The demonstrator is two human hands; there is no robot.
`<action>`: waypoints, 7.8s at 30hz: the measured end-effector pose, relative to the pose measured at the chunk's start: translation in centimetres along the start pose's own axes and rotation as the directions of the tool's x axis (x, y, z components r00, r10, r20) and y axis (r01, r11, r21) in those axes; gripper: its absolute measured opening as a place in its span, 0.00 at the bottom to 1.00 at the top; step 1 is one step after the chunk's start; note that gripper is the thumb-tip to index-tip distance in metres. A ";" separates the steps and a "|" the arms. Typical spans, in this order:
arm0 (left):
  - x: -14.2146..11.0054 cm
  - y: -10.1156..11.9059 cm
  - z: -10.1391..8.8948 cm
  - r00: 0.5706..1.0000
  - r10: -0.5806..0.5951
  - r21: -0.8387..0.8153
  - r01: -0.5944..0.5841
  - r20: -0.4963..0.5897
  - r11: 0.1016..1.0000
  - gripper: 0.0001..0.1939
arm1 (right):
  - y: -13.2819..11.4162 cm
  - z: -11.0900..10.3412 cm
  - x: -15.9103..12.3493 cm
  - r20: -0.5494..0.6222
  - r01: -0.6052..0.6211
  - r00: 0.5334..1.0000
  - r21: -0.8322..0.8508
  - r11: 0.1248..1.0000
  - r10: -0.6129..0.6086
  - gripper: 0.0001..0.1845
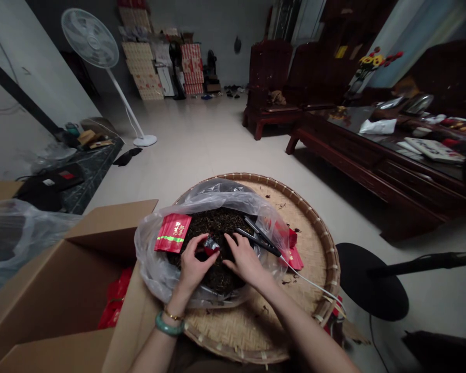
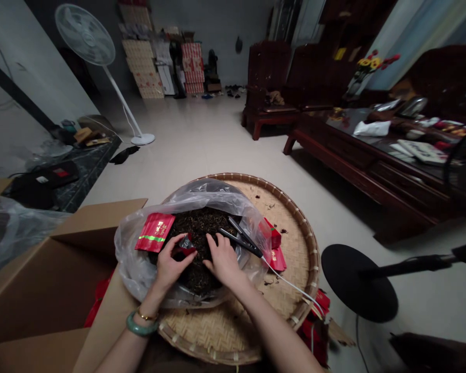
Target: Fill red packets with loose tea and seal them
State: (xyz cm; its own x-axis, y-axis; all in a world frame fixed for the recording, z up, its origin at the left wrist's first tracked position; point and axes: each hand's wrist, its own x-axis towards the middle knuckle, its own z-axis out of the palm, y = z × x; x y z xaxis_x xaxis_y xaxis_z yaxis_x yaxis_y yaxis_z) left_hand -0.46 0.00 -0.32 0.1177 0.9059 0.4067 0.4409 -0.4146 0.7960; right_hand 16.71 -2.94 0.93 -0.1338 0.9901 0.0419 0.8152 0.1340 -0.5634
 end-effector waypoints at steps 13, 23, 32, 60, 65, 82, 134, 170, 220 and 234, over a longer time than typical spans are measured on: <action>0.4 0.1 -2.1 0.953 0.229 0.202 -0.268 0.196 0.942 0.22 | -2.2 1.4 1.8 0.041 -0.042 0.998 -0.233 0.972 0.053 0.24; 1.3 1.6 -3.0 0.991 0.068 0.049 -0.074 0.114 0.996 0.16 | 0.1 1.2 2.1 -0.063 -0.006 0.998 0.085 0.996 0.011 0.13; 1.6 2.0 -2.8 0.981 -0.192 -0.123 0.187 -0.029 0.975 0.08 | 1.3 0.6 2.1 0.042 -0.164 0.966 0.860 0.482 0.254 0.16; 2.4 3.3 -3.5 0.990 0.051 0.312 -0.090 0.129 0.946 0.09 | -1.1 -2.6 0.9 0.483 -0.352 0.871 0.734 -0.581 0.083 0.17; 2.6 3.1 -3.5 0.979 0.060 0.292 -0.117 0.196 0.949 0.14 | -0.7 -2.7 1.0 0.494 -0.405 0.865 0.788 -0.465 0.084 0.15; 3.0 5.5 -0.6 0.965 0.040 0.265 -0.111 0.260 0.958 0.11 | -1.6 -4.2 2.1 0.393 -0.233 0.895 0.815 -0.531 0.210 0.13; 1.7 3.8 2.4 0.993 -0.098 -0.140 0.106 0.064 0.984 0.25 | -2.8 -8.0 3.7 0.202 0.139 0.968 0.048 0.989 -0.146 0.17; 1.7 1.8 1.2 0.974 0.038 0.148 -0.073 0.223 0.986 0.20 | -2.5 -5.2 3.4 0.014 0.167 0.985 0.216 0.962 -0.174 0.12; 2.4 1.0 1.6 0.925 -0.162 -0.119 0.214 0.344 0.970 0.13 | -2.4 -8.0 2.6 0.139 0.436 0.899 -0.187 0.880 -0.416 0.23; 2.0 1.6 1.7 0.924 -0.154 -0.278 0.259 0.349 0.925 0.16 | -3.3 -9.2 1.8 0.244 0.412 0.889 -0.055 0.909 -0.388 0.22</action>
State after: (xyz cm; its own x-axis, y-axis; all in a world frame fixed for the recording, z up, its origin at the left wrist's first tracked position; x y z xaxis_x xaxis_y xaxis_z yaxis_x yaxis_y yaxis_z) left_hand 2.00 1.31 1.05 0.3518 0.9310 0.0971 0.1910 -0.1729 0.9662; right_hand 18.98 -1.25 10.44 -0.5729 0.8178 0.0544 0.7171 0.5323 -0.4500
